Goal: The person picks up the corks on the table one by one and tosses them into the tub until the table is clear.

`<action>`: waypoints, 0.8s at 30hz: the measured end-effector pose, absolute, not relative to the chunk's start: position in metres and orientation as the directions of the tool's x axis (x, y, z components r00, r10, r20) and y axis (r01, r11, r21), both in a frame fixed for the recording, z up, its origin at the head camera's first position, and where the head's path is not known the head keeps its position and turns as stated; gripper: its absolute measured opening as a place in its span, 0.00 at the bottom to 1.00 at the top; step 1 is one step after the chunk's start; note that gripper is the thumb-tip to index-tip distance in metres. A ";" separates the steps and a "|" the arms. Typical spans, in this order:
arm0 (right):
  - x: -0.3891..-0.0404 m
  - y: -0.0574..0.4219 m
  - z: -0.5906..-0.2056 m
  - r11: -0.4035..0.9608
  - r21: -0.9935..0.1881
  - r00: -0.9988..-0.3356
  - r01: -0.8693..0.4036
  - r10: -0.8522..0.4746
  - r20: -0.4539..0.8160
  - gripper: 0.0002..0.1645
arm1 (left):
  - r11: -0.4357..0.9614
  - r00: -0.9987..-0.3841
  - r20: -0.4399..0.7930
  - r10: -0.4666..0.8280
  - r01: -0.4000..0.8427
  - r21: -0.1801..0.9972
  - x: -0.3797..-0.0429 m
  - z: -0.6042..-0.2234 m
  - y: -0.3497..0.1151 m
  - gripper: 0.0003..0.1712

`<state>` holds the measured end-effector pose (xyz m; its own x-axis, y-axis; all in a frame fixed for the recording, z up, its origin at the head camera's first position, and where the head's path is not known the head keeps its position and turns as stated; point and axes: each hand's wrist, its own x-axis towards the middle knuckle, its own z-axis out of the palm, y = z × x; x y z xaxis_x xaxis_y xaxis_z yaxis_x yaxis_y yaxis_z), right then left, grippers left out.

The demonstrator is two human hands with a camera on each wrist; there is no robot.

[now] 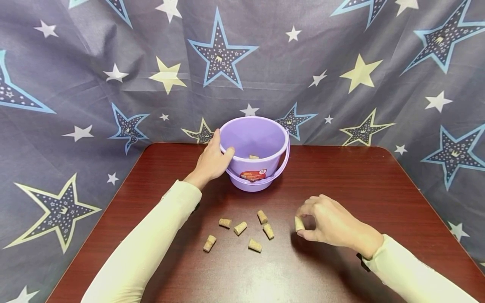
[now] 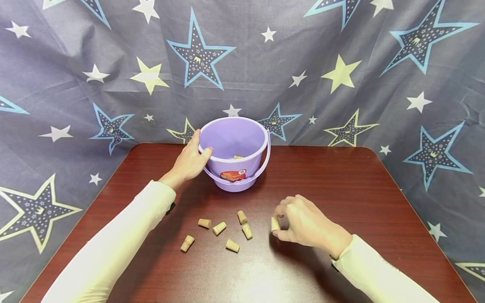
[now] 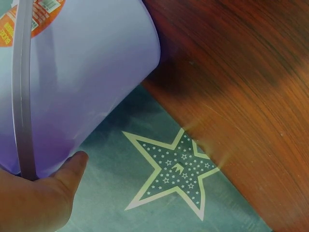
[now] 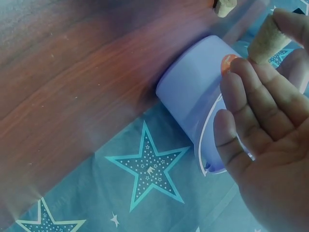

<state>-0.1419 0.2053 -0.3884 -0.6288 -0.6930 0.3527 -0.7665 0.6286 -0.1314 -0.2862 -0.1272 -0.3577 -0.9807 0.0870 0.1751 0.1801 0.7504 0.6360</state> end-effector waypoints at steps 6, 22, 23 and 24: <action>-0.147 0.204 -0.384 0.637 -0.131 -0.632 -0.759 -0.674 0.383 0.15 | 0.748 -0.981 0.174 0.082 0.176 0.640 -0.286 -0.358 -0.127 0.50; -0.160 0.200 -0.365 0.664 -0.182 -0.663 -0.725 -0.602 0.445 0.15 | 0.751 -0.981 0.174 0.091 0.182 0.635 -0.286 -0.357 -0.127 0.51; -0.161 0.200 -0.364 0.661 -0.187 -0.661 -0.727 -0.599 0.452 0.14 | 0.751 -0.981 0.173 0.091 0.181 0.635 -0.285 -0.356 -0.127 0.51; -0.162 0.199 -0.363 0.658 -0.190 -0.658 -0.729 -0.596 0.461 0.14 | 0.751 -0.981 0.172 0.090 0.181 0.634 -0.285 -0.356 -0.127 0.51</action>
